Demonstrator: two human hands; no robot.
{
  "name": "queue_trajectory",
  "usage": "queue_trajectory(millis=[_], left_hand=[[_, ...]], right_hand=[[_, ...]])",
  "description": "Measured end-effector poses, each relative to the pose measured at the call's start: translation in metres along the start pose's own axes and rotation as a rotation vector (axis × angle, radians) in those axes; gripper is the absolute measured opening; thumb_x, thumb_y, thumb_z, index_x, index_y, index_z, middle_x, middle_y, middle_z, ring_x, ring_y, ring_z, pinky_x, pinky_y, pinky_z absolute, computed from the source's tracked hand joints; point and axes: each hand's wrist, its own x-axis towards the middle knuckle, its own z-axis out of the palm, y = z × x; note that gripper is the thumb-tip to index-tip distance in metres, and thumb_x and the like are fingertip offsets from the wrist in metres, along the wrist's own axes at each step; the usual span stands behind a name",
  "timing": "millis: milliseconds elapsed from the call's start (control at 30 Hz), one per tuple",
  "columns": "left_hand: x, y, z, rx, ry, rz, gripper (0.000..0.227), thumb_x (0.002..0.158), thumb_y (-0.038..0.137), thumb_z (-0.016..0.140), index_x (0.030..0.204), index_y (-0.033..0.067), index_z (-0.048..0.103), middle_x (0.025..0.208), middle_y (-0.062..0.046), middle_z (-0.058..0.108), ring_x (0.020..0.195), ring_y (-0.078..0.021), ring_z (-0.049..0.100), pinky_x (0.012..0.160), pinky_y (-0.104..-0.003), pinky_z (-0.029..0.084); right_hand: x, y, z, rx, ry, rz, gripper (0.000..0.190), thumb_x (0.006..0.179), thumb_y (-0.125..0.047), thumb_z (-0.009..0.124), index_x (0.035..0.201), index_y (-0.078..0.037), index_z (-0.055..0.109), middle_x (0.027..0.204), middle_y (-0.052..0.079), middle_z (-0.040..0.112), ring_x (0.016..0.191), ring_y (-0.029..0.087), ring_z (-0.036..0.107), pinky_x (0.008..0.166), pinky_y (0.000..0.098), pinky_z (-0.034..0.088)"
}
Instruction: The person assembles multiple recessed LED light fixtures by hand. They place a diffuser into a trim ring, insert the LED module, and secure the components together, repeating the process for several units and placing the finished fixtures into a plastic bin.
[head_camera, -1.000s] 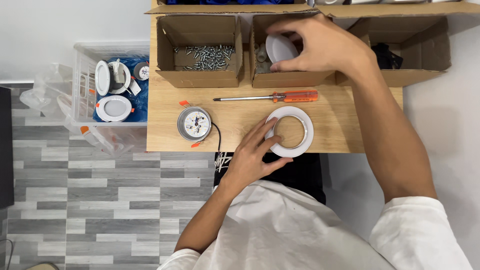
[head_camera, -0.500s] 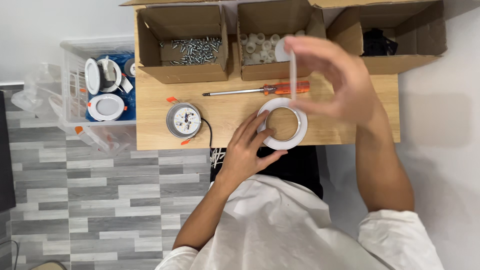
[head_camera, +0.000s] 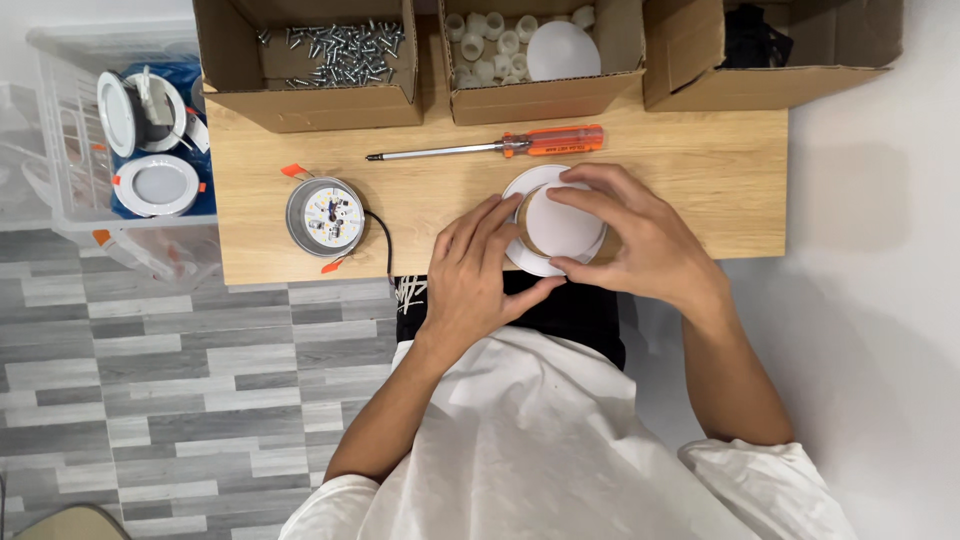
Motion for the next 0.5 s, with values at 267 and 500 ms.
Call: queue_trajectory(millis=[267,500], left_hand=[[-0.005,-0.005,0.005,0.014,-0.012,0.003,0.059,0.092,0.060,0.082,0.119,0.0107,0.064,0.148,-0.010,0.071,0.136,-0.0291,0.068,0.112,-0.047,0.050],[-0.005,-0.006,0.006,0.026,-0.014,0.009,0.060,0.092,0.060,0.082,0.122,0.0111,0.062,0.148,-0.010,0.070,0.137,-0.0284,0.068,0.112,-0.046,0.050]], right_hand=[[0.003,0.011,0.010,-0.110,-0.030,-0.034,0.075,0.070,-0.021,0.100,0.140,-0.011,0.074,0.141,0.014,0.069,0.128,0.036,0.071,0.113,0.0493,0.053],[0.002,0.019,0.014,-0.117,-0.036,-0.036,0.076,0.070,-0.023,0.100,0.140,-0.013,0.074,0.142,0.012,0.070,0.131,0.034,0.070,0.114,0.0480,0.051]])
